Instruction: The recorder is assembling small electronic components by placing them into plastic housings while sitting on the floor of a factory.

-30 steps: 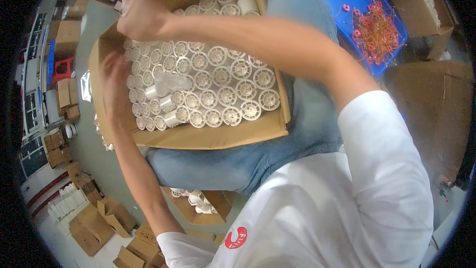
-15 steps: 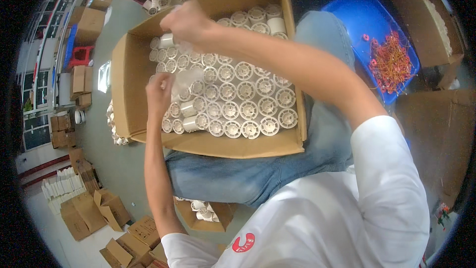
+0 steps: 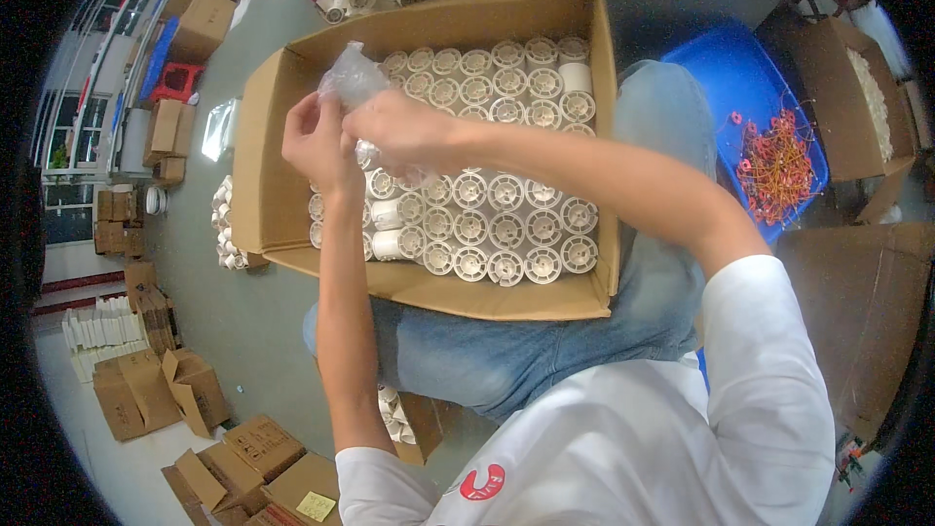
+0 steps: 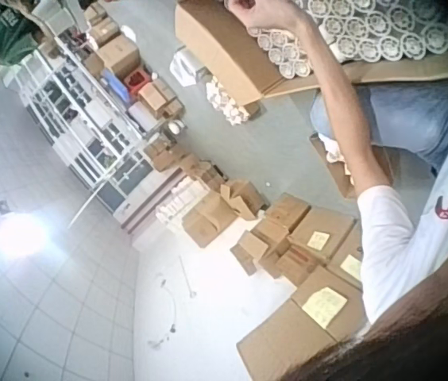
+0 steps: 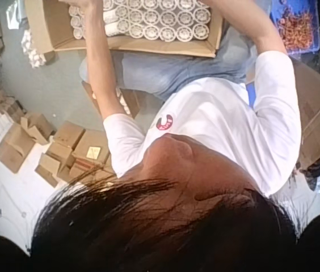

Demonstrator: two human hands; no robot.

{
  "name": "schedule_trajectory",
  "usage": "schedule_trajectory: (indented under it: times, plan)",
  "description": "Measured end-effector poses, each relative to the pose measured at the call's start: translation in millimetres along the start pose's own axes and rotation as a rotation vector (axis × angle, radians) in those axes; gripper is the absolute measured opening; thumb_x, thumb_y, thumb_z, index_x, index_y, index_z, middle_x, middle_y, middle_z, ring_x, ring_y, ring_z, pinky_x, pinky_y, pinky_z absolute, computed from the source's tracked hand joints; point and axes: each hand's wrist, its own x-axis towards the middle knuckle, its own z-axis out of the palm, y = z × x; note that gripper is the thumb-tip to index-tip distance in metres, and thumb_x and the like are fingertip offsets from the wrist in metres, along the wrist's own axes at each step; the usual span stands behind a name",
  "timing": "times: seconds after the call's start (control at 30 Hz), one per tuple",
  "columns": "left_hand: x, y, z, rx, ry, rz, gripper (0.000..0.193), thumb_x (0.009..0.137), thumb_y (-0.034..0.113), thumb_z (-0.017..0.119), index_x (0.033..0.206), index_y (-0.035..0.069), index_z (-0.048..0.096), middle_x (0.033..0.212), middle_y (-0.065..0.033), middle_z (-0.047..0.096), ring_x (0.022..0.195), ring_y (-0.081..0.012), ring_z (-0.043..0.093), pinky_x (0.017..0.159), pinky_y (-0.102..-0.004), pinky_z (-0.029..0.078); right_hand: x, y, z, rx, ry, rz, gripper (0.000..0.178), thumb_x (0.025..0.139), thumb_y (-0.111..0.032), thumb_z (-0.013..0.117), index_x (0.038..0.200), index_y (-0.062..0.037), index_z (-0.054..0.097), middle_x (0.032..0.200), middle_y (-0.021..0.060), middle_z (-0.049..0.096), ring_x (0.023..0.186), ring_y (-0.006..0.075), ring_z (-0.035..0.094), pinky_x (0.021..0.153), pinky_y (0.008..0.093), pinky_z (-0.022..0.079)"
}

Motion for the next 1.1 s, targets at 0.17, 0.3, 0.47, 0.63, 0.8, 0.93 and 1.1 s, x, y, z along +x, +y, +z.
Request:
schedule_trajectory:
  times: [0.17, 0.3, 0.47, 0.63, 0.8, 0.93, 1.1]
  plan:
    - [3, -3, -6, 0.012, -0.072, -0.026, 0.017, 0.083, 0.005, 0.069, 0.094, -0.007, 0.064, 0.084, -0.0046, 0.064, 0.072, -0.0094, 0.057, 0.068, -0.0227, 0.047, 8, -5, -6, 0.041, 0.045, -0.038, 0.039, 0.09, -0.01, 0.041, 0.129, -0.0073, 0.044, 0.075, 0.003, 0.047, 0.047, 0.0069, 0.038, 0.038, 0.0235, 0.031]
    - [-13, 5, -1, 0.031, -0.24, 0.064, 0.01, 0.084, 0.007, 0.07, 0.087, -0.003, 0.067, 0.081, -0.0009, 0.063, 0.07, -0.006, 0.054, 0.065, -0.0202, 0.044, 10, -11, -16, 0.082, 0.104, -0.007, 0.045, 0.091, -0.008, 0.041, 0.136, -0.0081, 0.039, 0.083, 0.0045, 0.049, 0.048, 0.0061, 0.039, 0.038, 0.0227, 0.03]
    - [-17, 8, -2, 0.123, -0.362, 0.334, 0.006, 0.083, 0.004, 0.069, 0.087, -0.001, 0.067, 0.085, -0.0025, 0.061, 0.068, -0.0063, 0.053, 0.06, -0.0205, 0.042, 3, -20, -20, 0.15, 0.142, -0.039, 0.046, 0.093, -0.007, 0.039, 0.138, -0.008, 0.035, 0.084, 0.0049, 0.05, 0.049, 0.0054, 0.039, 0.038, 0.0217, 0.034]
    - [-26, 9, 4, -0.062, -0.45, 0.219, 0.007, 0.087, 0.001, 0.064, 0.093, -0.004, 0.065, 0.085, -0.0021, 0.06, 0.068, -0.0066, 0.053, 0.063, -0.0192, 0.043, 15, -13, -28, 0.304, 0.106, 0.003, 0.024, 0.098, -0.016, 0.036, 0.113, -0.0038, 0.05, 0.072, 0.0011, 0.052, 0.05, 0.0055, 0.045, 0.039, 0.0209, 0.04]
    - [-23, 17, -2, -0.096, -0.545, -0.041, 0.012, 0.087, 0.004, 0.066, 0.097, -0.002, 0.064, 0.084, -0.0005, 0.059, 0.067, -0.0051, 0.052, 0.062, -0.0186, 0.043, 9, -17, -27, 0.394, 0.042, 0.032, 0.026, 0.1, -0.025, 0.036, 0.099, -0.0061, 0.053, 0.075, 0.0017, 0.055, 0.055, 0.0084, 0.052, 0.042, 0.0224, 0.045]
    - [-29, 21, -2, -0.023, -0.611, 0.02, 0.021, 0.083, 0.008, 0.071, 0.099, -0.001, 0.062, 0.082, 0.001, 0.057, 0.069, -0.0035, 0.049, 0.06, -0.0182, 0.042, 11, -15, -25, 0.461, 0.067, 0.02, 0.029, 0.101, -0.031, 0.038, 0.098, -0.0066, 0.055, 0.079, 0.0032, 0.056, 0.064, 0.0108, 0.056, 0.053, 0.0242, 0.05]
    - [-36, 17, 1, 0.168, -0.596, 0.171, 0.022, 0.081, 0.008, 0.073, 0.095, 0.0, 0.059, 0.079, 0.0026, 0.054, 0.068, -0.0031, 0.046, 0.06, -0.0182, 0.04, 13, -8, -25, 0.354, 0.168, 0.006, 0.031, 0.099, -0.032, 0.039, 0.098, -0.0054, 0.056, 0.083, 0.0054, 0.057, 0.068, 0.0131, 0.056, 0.058, 0.0264, 0.05]
